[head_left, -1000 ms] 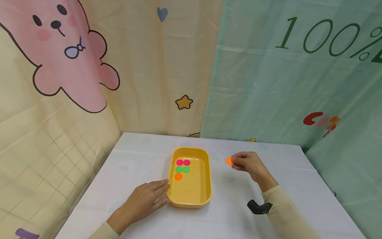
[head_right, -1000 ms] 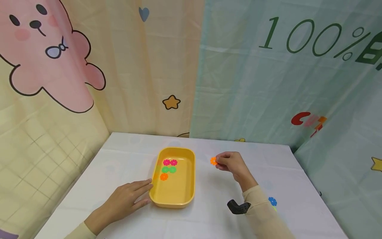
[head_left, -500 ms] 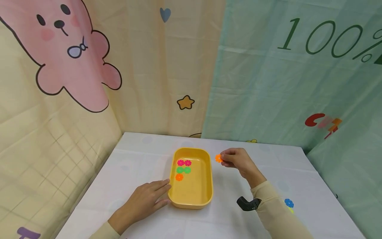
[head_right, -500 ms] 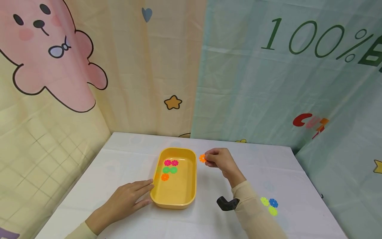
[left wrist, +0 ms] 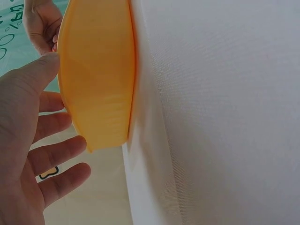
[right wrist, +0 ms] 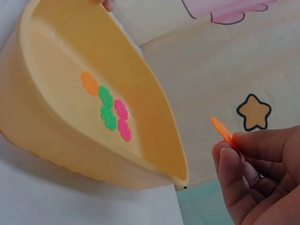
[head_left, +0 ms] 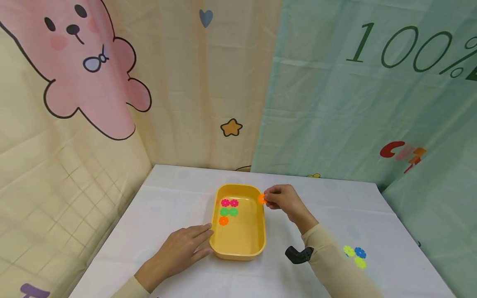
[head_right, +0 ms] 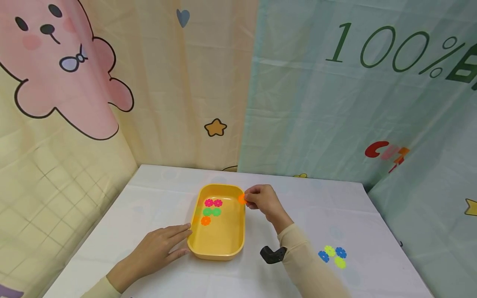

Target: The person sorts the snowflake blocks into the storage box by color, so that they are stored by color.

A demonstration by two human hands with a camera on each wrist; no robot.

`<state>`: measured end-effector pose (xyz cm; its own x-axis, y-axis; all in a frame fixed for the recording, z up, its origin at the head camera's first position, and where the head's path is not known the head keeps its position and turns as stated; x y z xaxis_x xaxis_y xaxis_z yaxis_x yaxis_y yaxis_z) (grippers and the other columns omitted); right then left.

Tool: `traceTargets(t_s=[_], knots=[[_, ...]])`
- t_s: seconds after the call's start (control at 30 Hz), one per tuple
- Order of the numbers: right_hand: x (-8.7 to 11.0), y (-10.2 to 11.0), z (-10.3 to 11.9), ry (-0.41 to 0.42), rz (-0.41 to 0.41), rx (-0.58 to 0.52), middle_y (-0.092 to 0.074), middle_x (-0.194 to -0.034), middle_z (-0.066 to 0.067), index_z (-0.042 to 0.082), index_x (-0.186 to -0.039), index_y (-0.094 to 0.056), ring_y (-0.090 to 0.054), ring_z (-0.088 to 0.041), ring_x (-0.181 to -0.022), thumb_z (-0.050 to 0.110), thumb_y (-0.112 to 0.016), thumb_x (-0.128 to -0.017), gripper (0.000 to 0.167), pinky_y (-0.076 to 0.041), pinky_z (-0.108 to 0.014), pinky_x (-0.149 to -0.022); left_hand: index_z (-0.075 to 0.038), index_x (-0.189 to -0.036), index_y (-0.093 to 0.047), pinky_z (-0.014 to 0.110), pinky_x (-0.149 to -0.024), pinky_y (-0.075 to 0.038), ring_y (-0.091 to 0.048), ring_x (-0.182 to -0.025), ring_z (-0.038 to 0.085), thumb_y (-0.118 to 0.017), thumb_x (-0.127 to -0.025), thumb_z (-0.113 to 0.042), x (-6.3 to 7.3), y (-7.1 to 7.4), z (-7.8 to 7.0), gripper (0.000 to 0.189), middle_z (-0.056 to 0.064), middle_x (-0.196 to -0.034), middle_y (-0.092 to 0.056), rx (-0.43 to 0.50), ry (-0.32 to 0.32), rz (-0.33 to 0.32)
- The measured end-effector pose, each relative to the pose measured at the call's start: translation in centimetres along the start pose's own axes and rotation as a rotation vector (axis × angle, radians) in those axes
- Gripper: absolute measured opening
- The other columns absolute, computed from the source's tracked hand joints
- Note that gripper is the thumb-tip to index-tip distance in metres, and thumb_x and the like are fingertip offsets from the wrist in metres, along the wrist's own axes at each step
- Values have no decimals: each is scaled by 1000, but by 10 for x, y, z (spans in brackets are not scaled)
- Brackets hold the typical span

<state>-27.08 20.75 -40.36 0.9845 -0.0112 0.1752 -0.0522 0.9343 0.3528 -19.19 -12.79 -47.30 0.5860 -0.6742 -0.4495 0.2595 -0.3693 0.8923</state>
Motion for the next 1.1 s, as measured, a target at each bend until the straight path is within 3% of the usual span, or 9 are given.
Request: traceTargets(t_s=[0.57, 0.73, 1.1], knots=[[-15, -63, 3, -27, 96, 40, -67, -89, -13, -7, -104, -71, -66, -16, -64, 0, -69, -95, 11, -62, -29, -69, -11, -127, -72, 39, -85, -60, -70, -109, 20, -70, -94, -47, -1, 1, 0, 49, 5, -135, -68, -6, 0, 12], [-19, -78, 1, -13, 105, 65, -64, -85, -12, -6, -96, -71, -65, -15, -59, -5, -70, -91, 5, -62, -29, -65, -11, -128, -71, 39, -86, -59, -70, -110, 20, -71, -94, -45, -1, 2, 0, 48, 4, -136, -67, -4, 8, 33], [-26, -99, -6, -39, 109, 258, -63, -81, -10, -3, -85, -71, -60, -17, -59, -11, -70, -85, 8, -60, -25, -59, -12, -129, -71, 39, -87, -59, -69, -111, 20, -69, -95, -44, -1, 3, 1, 47, 3, -137, -67, -8, 18, 61]])
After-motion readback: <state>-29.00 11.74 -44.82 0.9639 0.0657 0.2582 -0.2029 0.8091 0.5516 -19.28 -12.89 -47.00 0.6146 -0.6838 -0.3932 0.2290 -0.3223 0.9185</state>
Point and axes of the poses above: each hand's wrist, its own x-axis away from the middle knuckle, its own y-axis out of the back of the hand, z = x × y, the point moved 1 cm from there along -x, towards the middle knuckle
